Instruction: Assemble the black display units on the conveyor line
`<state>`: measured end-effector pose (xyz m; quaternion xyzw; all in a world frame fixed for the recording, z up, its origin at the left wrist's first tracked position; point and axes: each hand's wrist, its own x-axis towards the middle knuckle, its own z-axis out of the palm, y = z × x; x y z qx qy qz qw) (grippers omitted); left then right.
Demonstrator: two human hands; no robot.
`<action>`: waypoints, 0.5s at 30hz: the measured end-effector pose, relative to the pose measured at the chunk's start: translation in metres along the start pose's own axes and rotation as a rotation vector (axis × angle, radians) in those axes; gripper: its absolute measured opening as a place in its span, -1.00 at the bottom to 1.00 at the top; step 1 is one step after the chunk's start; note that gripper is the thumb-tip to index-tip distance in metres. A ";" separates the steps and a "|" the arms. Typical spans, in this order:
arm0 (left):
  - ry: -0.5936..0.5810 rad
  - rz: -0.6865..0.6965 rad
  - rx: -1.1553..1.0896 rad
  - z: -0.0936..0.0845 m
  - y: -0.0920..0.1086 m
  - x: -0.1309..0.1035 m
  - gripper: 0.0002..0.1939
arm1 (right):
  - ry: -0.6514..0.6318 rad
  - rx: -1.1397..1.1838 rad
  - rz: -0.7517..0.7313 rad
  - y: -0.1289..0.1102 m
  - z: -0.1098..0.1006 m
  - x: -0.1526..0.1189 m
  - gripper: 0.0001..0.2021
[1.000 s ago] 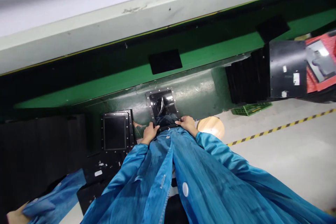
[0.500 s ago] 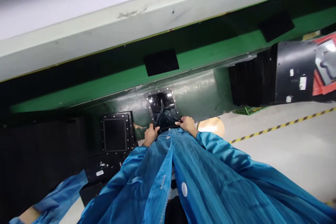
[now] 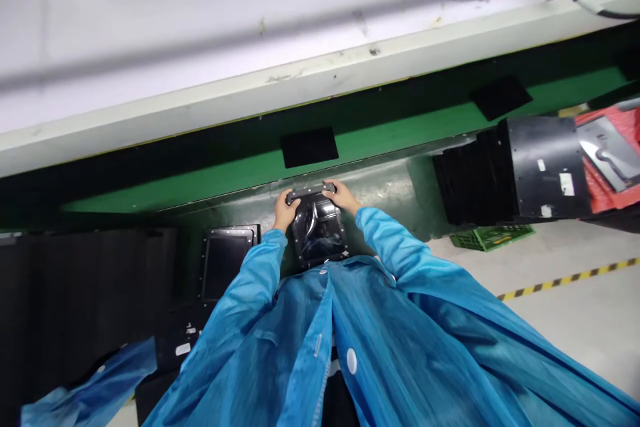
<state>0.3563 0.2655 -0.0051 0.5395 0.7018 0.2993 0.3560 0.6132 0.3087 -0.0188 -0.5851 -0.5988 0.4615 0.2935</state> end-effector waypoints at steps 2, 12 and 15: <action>-0.015 -0.031 -0.072 0.003 -0.006 0.000 -0.48 | -0.042 0.060 0.003 0.007 0.003 -0.004 -0.47; 0.065 -0.125 -0.086 0.015 -0.017 -0.008 -0.55 | -0.023 -0.102 0.102 0.006 0.005 -0.010 -0.53; 0.130 -0.131 -0.074 0.024 -0.017 -0.009 -0.58 | -0.011 -0.129 0.092 0.004 0.007 -0.013 -0.55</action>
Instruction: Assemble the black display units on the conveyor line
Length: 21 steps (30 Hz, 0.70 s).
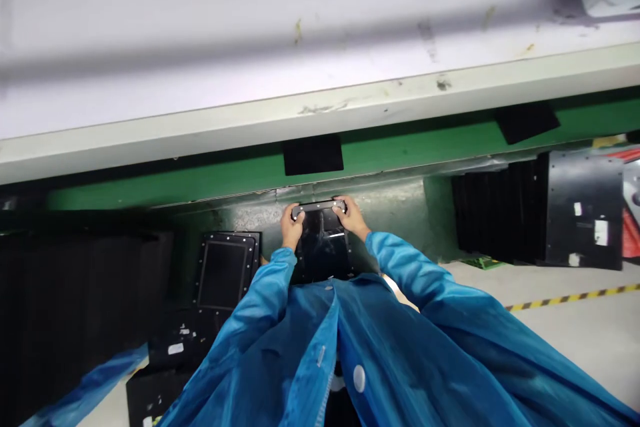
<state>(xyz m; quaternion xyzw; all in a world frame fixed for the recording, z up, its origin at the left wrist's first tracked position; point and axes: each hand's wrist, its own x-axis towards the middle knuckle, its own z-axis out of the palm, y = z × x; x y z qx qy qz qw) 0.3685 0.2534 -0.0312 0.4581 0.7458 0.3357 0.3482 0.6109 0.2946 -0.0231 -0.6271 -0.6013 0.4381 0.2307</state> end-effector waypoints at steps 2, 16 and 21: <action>0.025 -0.004 -0.016 0.003 -0.001 -0.001 -0.60 | 0.022 -0.013 0.002 0.000 0.002 -0.002 -0.54; 0.239 0.041 0.122 -0.110 -0.039 -0.039 -0.51 | 0.203 -0.223 -0.067 -0.035 -0.020 -0.010 -0.52; 0.490 -0.485 0.469 -0.228 -0.131 -0.122 0.16 | 0.127 -0.001 -0.166 -0.075 0.040 -0.059 -0.63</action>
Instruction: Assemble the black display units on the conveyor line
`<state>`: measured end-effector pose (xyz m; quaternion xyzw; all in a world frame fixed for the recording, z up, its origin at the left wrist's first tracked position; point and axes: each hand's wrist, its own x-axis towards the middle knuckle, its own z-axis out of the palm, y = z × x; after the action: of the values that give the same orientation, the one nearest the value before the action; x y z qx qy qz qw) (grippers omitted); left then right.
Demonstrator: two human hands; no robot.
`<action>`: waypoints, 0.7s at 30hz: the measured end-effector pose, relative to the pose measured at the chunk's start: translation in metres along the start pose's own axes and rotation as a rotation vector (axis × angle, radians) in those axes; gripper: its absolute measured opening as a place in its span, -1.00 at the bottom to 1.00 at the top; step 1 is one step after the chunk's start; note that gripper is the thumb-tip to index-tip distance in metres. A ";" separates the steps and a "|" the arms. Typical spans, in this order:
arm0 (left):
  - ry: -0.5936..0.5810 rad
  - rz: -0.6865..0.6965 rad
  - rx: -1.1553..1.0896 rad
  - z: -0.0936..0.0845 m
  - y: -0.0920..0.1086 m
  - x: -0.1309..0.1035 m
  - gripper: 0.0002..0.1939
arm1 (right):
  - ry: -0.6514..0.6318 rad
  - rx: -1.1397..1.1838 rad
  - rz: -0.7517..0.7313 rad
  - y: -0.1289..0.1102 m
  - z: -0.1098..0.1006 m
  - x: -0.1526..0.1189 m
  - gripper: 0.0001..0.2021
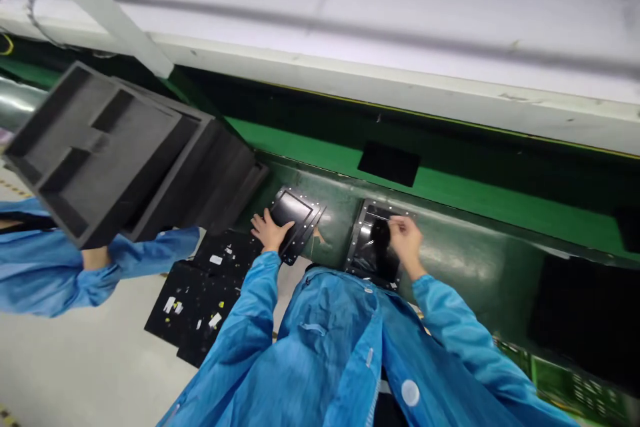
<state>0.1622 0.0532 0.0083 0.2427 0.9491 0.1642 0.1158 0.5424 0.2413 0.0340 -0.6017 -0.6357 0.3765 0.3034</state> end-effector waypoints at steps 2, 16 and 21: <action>-0.093 -0.090 0.065 -0.013 -0.033 0.009 0.33 | -0.322 0.123 0.061 -0.032 0.044 -0.031 -0.69; -0.259 0.358 -0.035 -0.094 -0.017 -0.100 -0.74 | -0.699 0.284 0.306 -0.138 0.174 -0.093 -0.51; -0.351 0.412 -0.336 -0.055 0.013 -0.100 -0.50 | -0.427 0.262 0.381 -0.100 0.132 -0.098 -0.58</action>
<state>0.2370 -0.0001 0.0780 0.4318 0.8052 0.2942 0.2803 0.3869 0.1302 0.0543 -0.5731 -0.5070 0.6231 0.1621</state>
